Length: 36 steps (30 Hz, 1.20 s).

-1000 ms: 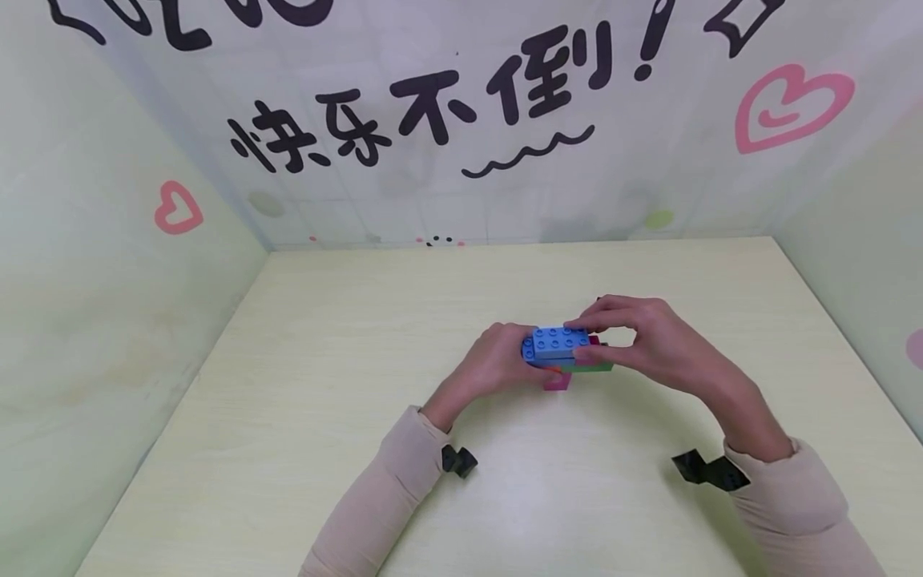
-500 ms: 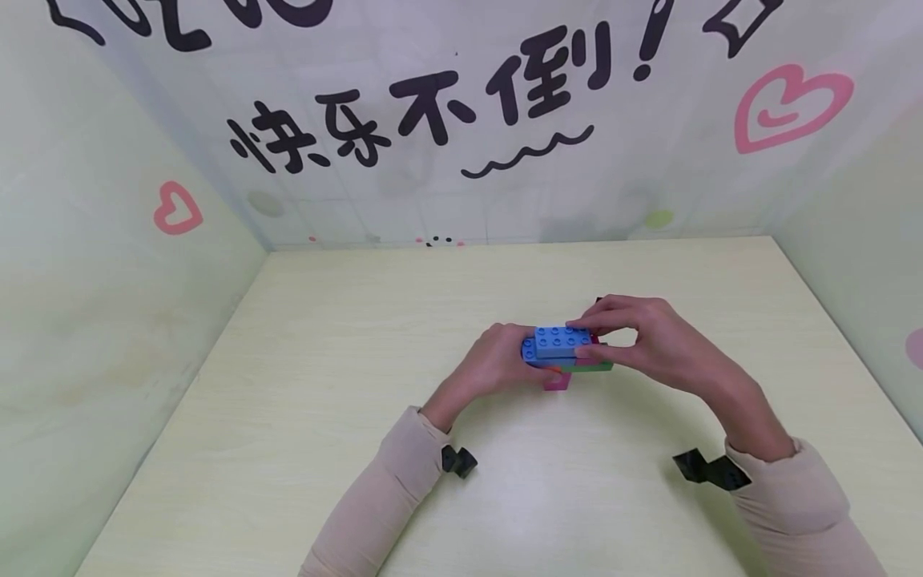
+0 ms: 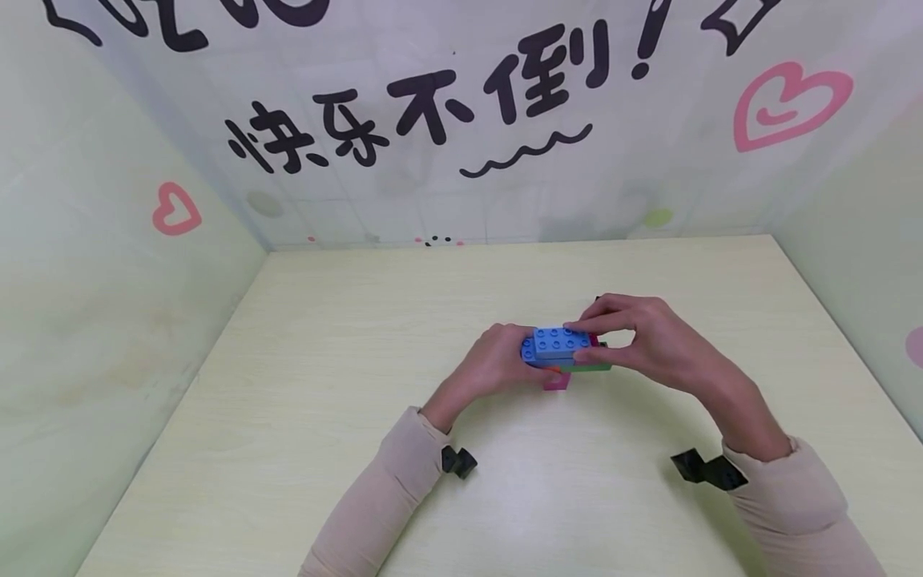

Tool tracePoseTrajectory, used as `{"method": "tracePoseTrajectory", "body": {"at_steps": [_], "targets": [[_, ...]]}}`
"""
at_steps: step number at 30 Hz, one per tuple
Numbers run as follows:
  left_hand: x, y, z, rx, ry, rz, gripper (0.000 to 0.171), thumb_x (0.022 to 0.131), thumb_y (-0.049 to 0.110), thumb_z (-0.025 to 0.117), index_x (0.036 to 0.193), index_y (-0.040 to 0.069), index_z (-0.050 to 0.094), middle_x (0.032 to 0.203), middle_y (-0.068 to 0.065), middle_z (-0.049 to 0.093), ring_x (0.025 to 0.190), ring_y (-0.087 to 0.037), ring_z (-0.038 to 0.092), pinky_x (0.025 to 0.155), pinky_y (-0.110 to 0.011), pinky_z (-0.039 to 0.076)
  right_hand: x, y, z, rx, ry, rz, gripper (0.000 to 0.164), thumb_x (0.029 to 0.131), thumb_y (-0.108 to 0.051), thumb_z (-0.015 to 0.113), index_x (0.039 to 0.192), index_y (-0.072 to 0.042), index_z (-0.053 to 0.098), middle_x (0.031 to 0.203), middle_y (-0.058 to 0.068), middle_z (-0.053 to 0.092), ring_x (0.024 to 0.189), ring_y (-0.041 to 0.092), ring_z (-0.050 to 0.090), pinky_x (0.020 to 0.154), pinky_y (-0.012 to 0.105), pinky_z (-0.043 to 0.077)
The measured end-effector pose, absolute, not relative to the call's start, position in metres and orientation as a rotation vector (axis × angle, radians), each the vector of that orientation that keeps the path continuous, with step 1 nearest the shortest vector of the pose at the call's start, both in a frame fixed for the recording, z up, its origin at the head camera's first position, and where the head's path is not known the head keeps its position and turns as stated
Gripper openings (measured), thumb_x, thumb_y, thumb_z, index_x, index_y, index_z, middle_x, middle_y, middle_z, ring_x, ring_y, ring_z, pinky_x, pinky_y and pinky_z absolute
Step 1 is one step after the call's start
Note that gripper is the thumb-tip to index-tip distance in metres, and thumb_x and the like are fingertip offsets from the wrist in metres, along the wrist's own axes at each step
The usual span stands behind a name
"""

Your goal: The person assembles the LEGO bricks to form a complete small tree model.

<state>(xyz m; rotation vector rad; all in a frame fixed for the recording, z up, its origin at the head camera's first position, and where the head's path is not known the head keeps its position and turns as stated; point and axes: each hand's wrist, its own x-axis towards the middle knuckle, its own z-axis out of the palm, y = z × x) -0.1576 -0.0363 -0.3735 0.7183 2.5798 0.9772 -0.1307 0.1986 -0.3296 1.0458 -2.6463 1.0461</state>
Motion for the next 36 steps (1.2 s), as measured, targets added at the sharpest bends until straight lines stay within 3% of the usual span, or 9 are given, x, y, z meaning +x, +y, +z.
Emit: {"method": "tracePoseTrajectory", "body": {"at_steps": [9,16,20,26,30,36], "targets": [[-0.159,-0.049,-0.361,0.841,2.499,1.097,0.050,0.079,0.041,0.082,0.117,0.015,0.061,0.103,0.008,0.064,0.090,-0.008,0.059,0.077,-0.023,0.049,-0.131,0.199,-0.329,1.015,-2.720,1.072,0.041,0.075,-0.012,0.086,0.114,-0.013,0.075,0.105,-0.003,0.063,0.089,0.013,0.060,0.068,0.026,0.052],[-0.158,-0.062,-0.336,1.014,2.505,1.286,0.029,0.084,0.031,0.080,0.107,0.016,0.070,0.098,0.012,0.067,0.093,-0.011,0.063,0.080,-0.031,0.051,-0.133,0.199,-0.328,1.051,-2.728,1.066,0.040,0.078,-0.016,0.084,0.117,-0.012,0.073,0.104,-0.007,0.062,0.087,0.011,0.060,0.067,0.025,0.052],[-0.157,-0.059,-0.335,0.998,2.544,1.264,0.028,0.082,0.029,0.081,0.104,0.014,0.072,0.094,0.011,0.068,0.089,-0.011,0.063,0.078,-0.029,0.050,-0.133,0.200,-0.329,1.064,-2.716,1.059,0.040,0.079,-0.015,0.083,0.117,-0.011,0.073,0.104,-0.007,0.062,0.087,0.010,0.060,0.067,0.025,0.051],[-0.155,-0.060,-0.335,1.013,2.579,1.234,0.029,0.082,0.028,0.081,0.105,0.013,0.073,0.093,0.010,0.068,0.087,-0.009,0.062,0.079,-0.037,0.052,-0.134,0.203,-0.329,1.031,-2.753,1.115,0.041,0.081,-0.025,0.082,0.119,-0.014,0.070,0.104,-0.011,0.064,0.091,0.009,0.062,0.074,0.025,0.052],[-0.154,-0.059,-0.335,1.014,2.594,1.214,0.030,0.081,0.027,0.082,0.106,0.012,0.074,0.094,0.010,0.068,0.086,-0.007,0.061,0.079,-0.039,0.052,-0.134,0.210,-0.327,0.988,-2.737,1.143,0.033,0.082,-0.022,0.082,0.113,-0.018,0.070,0.103,-0.011,0.067,0.093,0.007,0.064,0.081,0.022,0.051],[-0.154,-0.059,-0.334,1.008,2.605,1.199,0.031,0.082,0.028,0.082,0.107,0.012,0.074,0.094,0.010,0.068,0.085,-0.006,0.061,0.079,-0.036,0.051,-0.135,0.216,-0.325,0.975,-2.719,1.124,0.027,0.081,-0.017,0.082,0.107,-0.021,0.073,0.100,-0.012,0.067,0.090,0.007,0.064,0.079,0.021,0.050]]}}
